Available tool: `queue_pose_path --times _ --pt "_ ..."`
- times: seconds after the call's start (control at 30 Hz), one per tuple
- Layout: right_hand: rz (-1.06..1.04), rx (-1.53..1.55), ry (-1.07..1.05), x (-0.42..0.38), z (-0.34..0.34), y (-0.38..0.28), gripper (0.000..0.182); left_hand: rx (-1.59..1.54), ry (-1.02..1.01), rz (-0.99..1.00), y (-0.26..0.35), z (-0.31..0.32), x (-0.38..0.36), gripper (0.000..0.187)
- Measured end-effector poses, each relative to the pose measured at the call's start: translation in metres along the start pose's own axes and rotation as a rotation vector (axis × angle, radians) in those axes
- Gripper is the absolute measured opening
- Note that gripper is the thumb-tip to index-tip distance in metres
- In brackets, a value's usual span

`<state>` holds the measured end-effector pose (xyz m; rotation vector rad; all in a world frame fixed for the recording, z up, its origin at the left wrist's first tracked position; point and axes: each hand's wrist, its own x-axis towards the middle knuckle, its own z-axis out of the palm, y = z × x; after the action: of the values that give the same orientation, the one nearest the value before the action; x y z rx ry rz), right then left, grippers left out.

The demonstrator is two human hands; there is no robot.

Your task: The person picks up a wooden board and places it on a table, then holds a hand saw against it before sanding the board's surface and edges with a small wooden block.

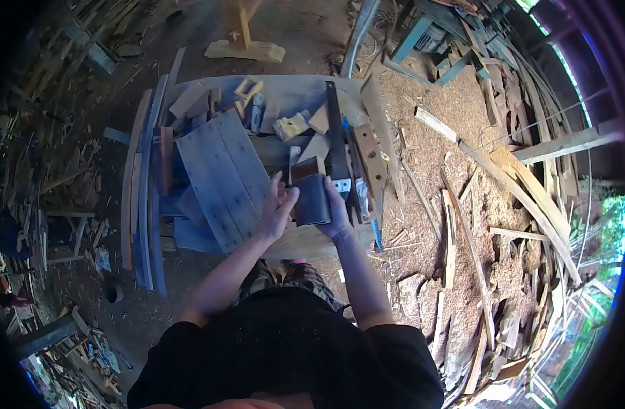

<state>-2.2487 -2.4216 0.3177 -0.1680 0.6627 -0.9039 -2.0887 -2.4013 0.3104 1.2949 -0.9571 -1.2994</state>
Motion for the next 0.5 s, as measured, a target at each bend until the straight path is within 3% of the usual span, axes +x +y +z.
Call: queue_pose_path --times 0.07,0.13,0.17,0.3,0.43,0.5 --pt "-0.063 -0.192 0.101 -0.015 -0.004 0.008 0.065 -0.102 -0.136 0.137 0.023 0.029 -0.012 0.078" --pt "-0.119 -0.399 0.143 -0.026 -0.006 0.018 0.067 0.064 -0.013 0.160 -0.003 0.055 -0.019 0.080" --pt "-0.141 -0.365 0.091 -0.031 -0.007 0.023 0.068 0.221 0.093 0.169 -0.016 0.062 -0.022 0.082" --pt "-0.200 -0.336 -0.081 -0.055 -0.002 0.024 0.061 0.324 0.183 0.065 -0.019 0.071 -0.026 0.084" --pt "-0.162 -0.333 -0.059 -0.060 -0.010 0.024 0.055 0.207 0.127 0.069 -0.006 0.072 -0.022 0.079" --pt "-0.261 -0.402 -0.024 -0.059 -0.013 0.021 0.053 0.080 0.039 0.005 -0.005 0.074 -0.019 0.079"
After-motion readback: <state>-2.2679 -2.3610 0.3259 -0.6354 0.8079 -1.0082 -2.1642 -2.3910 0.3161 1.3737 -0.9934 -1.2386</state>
